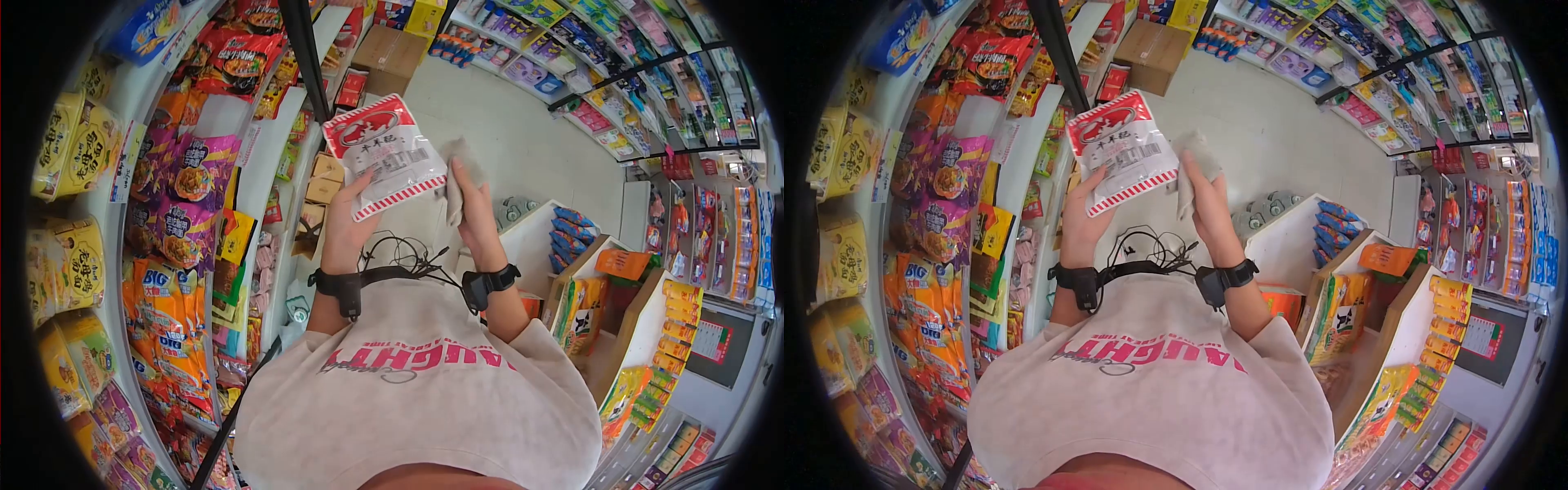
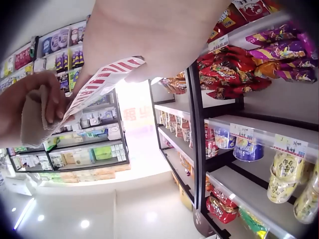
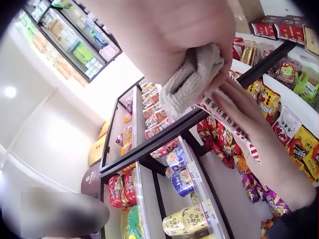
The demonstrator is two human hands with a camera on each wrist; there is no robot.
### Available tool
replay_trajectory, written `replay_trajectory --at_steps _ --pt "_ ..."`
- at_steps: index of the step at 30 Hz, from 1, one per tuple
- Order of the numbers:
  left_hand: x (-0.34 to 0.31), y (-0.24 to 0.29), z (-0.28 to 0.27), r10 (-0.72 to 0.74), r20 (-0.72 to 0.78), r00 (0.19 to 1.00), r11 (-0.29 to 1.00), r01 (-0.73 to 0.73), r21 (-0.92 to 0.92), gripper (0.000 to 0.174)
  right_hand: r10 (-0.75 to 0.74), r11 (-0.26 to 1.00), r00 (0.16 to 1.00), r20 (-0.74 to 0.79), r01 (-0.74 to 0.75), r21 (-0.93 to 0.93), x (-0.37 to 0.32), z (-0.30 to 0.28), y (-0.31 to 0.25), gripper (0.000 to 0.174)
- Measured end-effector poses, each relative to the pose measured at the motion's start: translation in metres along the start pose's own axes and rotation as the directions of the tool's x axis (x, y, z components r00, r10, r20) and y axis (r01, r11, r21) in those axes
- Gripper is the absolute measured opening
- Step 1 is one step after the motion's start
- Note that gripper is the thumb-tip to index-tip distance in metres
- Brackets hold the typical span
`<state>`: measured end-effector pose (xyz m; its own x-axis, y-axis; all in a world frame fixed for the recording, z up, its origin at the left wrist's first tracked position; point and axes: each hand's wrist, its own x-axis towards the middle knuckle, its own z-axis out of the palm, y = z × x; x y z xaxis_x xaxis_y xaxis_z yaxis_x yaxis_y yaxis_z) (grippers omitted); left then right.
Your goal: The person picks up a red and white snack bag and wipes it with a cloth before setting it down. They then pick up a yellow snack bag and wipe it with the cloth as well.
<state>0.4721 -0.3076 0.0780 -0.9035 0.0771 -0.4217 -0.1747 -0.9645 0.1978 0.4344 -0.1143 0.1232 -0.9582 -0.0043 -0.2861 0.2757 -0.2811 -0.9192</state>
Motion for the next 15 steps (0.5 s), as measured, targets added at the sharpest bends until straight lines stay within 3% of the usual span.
replay_trajectory --at_steps 2,5,7,8,10,12,13,15 --pt "-0.003 -0.002 0.010 0.069 0.035 0.997 0.996 -0.071 0.049 0.039 -0.144 0.988 0.976 -0.162 0.132 -0.081 0.006 -0.012 0.000 0.030" --pt "-0.013 -0.016 0.023 0.235 0.154 0.960 0.922 -0.270 0.278 0.041 -0.374 0.888 0.923 -0.085 0.331 -0.318 0.004 -0.029 -0.016 0.035" --pt "-0.013 -0.035 0.037 0.238 0.212 0.948 0.896 -0.298 0.328 0.044 -0.485 0.763 0.864 0.134 0.493 -0.417 -0.003 -0.026 -0.028 0.039" --pt "-0.009 -0.048 0.047 0.185 0.212 0.960 0.926 -0.243 0.289 0.046 -0.525 0.686 0.818 0.237 0.571 -0.452 -0.006 -0.024 -0.031 0.041" --pt "-0.009 -0.073 0.070 0.136 0.184 0.973 0.937 -0.187 0.296 0.050 -0.690 0.168 0.581 0.432 0.709 -0.685 -0.005 -0.019 -0.021 0.049" --pt "-0.015 -0.090 0.098 0.168 0.127 0.978 0.901 -0.204 0.384 0.052 -0.653 0.326 0.608 0.452 0.764 -0.556 -0.015 -0.019 -0.022 0.056" --pt "0.001 -0.094 0.090 0.179 0.290 0.940 0.880 -0.285 0.380 0.053 -0.638 0.272 0.568 0.520 0.798 -0.538 -0.023 -0.023 -0.027 0.056" --pt "0.001 -0.105 0.078 0.287 0.363 0.886 0.828 -0.420 0.372 0.054 -0.587 0.169 0.479 0.653 0.861 -0.480 -0.037 -0.032 -0.039 0.058"
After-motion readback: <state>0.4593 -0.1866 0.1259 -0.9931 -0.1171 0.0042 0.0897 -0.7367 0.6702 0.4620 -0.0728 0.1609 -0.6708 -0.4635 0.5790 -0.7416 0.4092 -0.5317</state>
